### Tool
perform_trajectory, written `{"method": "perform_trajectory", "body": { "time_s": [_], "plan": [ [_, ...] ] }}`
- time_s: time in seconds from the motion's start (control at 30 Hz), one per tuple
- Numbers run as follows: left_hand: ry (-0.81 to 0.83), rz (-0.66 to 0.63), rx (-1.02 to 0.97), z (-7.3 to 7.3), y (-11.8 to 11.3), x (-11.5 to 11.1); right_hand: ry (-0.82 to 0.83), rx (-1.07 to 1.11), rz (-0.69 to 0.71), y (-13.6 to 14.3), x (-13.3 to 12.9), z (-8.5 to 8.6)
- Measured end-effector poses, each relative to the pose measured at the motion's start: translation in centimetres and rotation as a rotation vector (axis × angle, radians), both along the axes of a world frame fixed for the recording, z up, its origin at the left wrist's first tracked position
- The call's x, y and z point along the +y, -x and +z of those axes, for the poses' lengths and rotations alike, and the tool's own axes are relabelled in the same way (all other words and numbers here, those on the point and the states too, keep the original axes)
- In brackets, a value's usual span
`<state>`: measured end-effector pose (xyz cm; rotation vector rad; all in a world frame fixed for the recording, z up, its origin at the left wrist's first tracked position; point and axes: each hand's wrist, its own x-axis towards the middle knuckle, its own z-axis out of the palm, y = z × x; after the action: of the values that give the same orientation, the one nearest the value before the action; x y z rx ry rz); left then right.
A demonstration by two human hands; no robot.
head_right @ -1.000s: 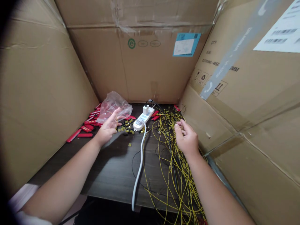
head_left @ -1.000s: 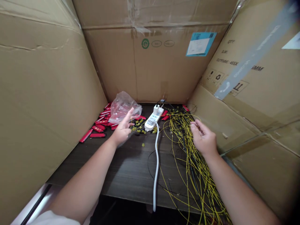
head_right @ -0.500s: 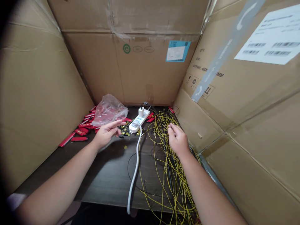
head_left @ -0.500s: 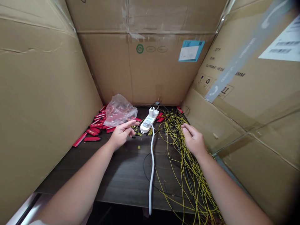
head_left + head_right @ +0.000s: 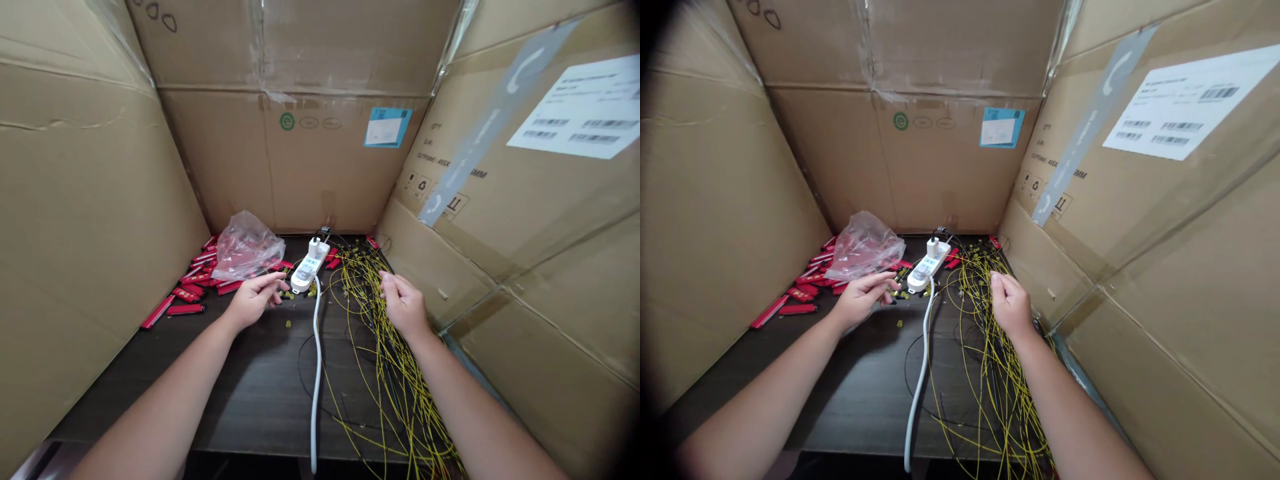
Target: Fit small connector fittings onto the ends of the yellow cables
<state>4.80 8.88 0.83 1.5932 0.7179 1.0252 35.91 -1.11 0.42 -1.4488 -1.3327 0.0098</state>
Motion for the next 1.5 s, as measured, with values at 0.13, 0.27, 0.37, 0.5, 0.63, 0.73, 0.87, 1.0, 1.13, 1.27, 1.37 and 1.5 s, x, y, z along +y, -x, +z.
{"method": "perform_trajectory", "body": {
  "time_s": [0.13,0.27,0.37,0.5,0.63,0.73,0.87,1.0,1.13,1.27,1.37,1.5],
  "plan": [
    [-0.056,0.044,0.064,-0.3,-0.1,0.0,0.002,-0.102,0.150,0.7,-0.6,0.5],
    [-0.373,0.155,0.184,0.1,-0.5,-0.8,0.028,-0.277,0.526,1.5,-1.4,1.8],
    [-0.743,0.112,0.294,0.9,-1.2,-2.2,0.104,-0.353,0.763,2.3,-2.0,2.9],
    [-1.049,-0.062,0.400,1.6,-2.6,-4.0,0.188,-0.365,0.985,3.4,-2.7,3.9],
    [-1.173,-0.124,0.463,1.1,-3.9,-4.6,0.244,-0.312,1.083,4.3,-3.1,4.3],
    [-1.198,-0.092,0.447,0.4,-4.3,-4.3,0.239,-0.267,1.094,4.5,-3.1,4.2],
    [-1.183,-0.056,0.349,1.4,-3.9,-3.8,0.204,-0.150,1.027,4.2,-2.9,3.2],
    [-1.180,0.029,0.294,5.8,-2.2,-3.6,0.148,0.037,0.932,3.5,-2.7,2.3],
    [-1.047,0.362,0.282,12.5,0.4,-2.3,0.155,0.082,0.817,3.0,-2.4,2.1],
    [-0.884,0.731,0.360,18.6,3.2,2.6,0.200,0.136,0.709,2.8,-1.8,1.5],
    [-0.666,0.838,0.780,20.6,4.6,7.2,0.236,0.156,0.644,2.8,-1.4,1.1],
    [-0.447,0.846,1.153,19.2,5.6,11.3,0.260,0.168,0.600,2.8,-1.2,0.8]
  ]
}}
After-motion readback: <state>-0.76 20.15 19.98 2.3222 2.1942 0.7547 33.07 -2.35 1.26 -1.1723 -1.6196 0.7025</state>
